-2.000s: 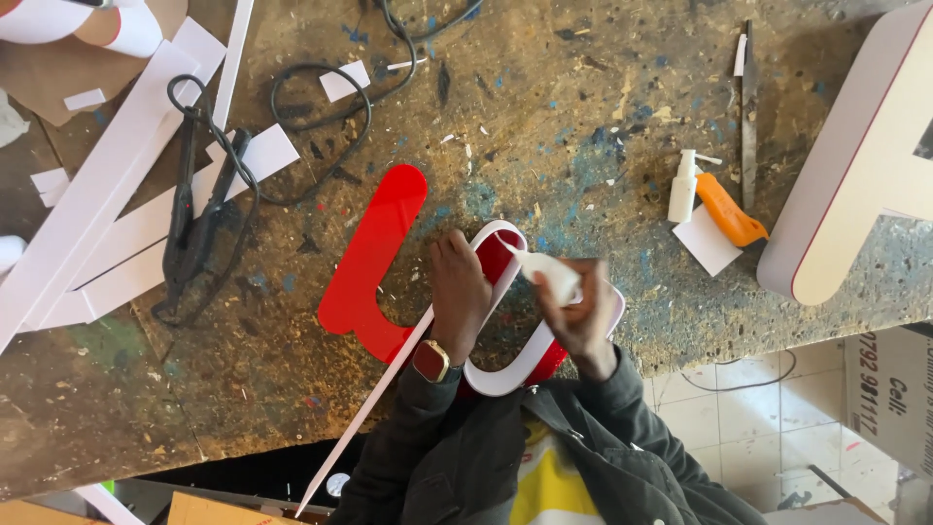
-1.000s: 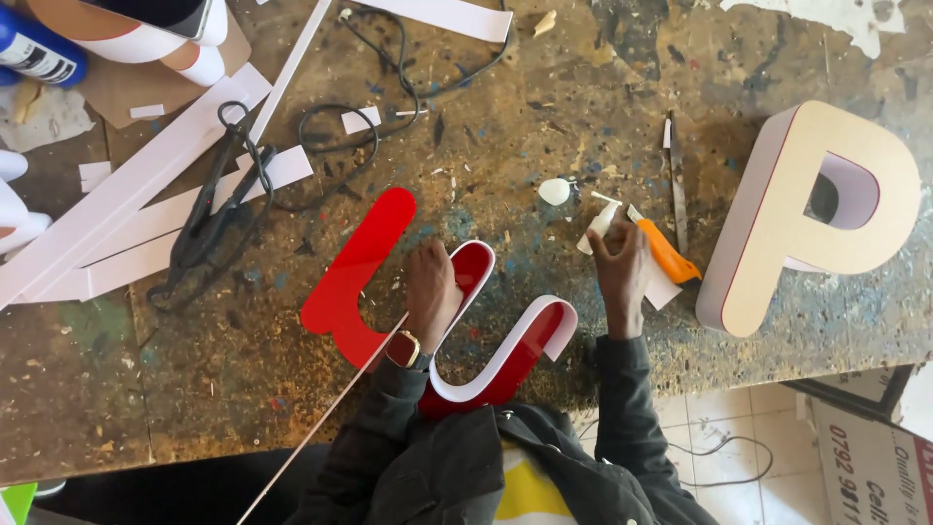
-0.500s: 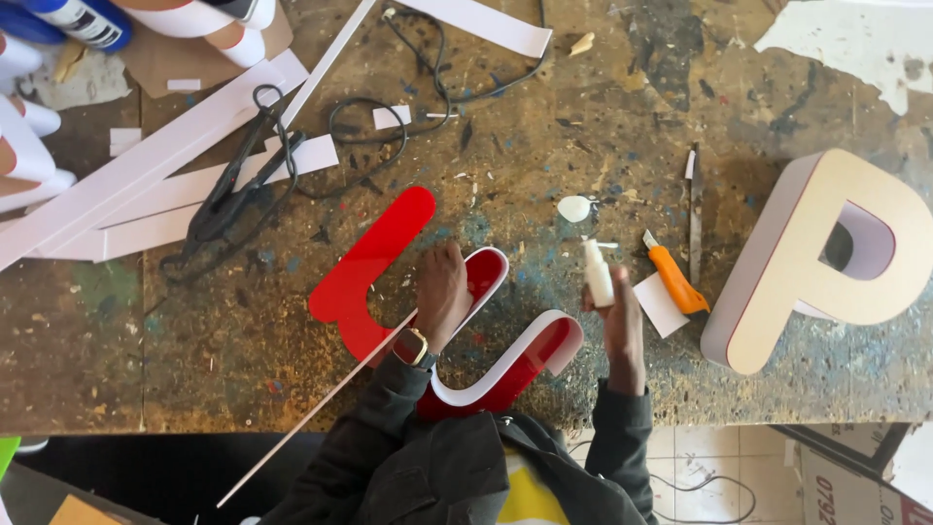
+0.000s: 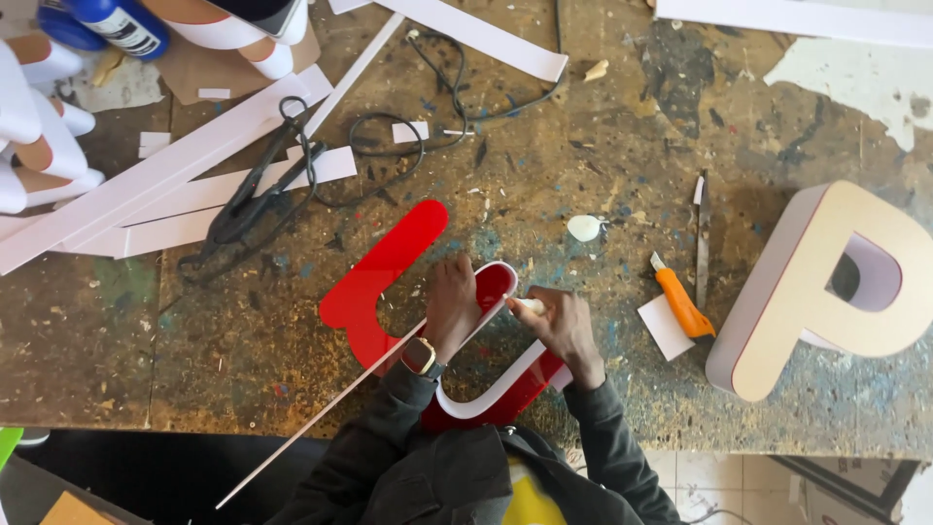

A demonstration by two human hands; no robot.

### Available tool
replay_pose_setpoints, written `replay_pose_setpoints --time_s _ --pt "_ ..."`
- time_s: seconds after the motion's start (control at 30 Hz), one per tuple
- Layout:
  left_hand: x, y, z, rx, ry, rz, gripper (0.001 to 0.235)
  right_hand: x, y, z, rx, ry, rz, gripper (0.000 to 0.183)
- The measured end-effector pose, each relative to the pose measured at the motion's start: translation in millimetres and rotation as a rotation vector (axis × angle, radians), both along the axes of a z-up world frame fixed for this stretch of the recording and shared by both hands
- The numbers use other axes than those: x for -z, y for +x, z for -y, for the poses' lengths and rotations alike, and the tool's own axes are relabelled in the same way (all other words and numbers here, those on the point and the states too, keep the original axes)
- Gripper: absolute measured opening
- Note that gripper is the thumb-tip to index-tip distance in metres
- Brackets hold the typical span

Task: Gluing white plastic strips to the edges of a red acrylic letter M to create a 3D sign component.

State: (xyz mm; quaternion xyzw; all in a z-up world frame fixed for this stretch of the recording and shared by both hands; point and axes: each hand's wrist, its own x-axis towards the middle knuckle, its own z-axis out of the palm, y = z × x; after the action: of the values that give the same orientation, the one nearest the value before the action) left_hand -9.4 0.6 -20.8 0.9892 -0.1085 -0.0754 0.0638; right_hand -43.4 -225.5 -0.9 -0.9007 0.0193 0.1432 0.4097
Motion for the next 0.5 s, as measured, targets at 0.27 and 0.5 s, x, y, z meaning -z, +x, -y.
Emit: replay_pose_setpoints --time_s 0.27,0.5 --pt "-35.5 3.6 3.5 0.019 0.04 0.005 0.079 23.1 -4.5 1.7 0.051 0.056 0.133 0.045" --pt "-94.8 5.1 8.3 -0.019 -0.02 -0.073 0.041 14.8 -1.5 -12.4 -0.011 0.094 0.245 0.042"
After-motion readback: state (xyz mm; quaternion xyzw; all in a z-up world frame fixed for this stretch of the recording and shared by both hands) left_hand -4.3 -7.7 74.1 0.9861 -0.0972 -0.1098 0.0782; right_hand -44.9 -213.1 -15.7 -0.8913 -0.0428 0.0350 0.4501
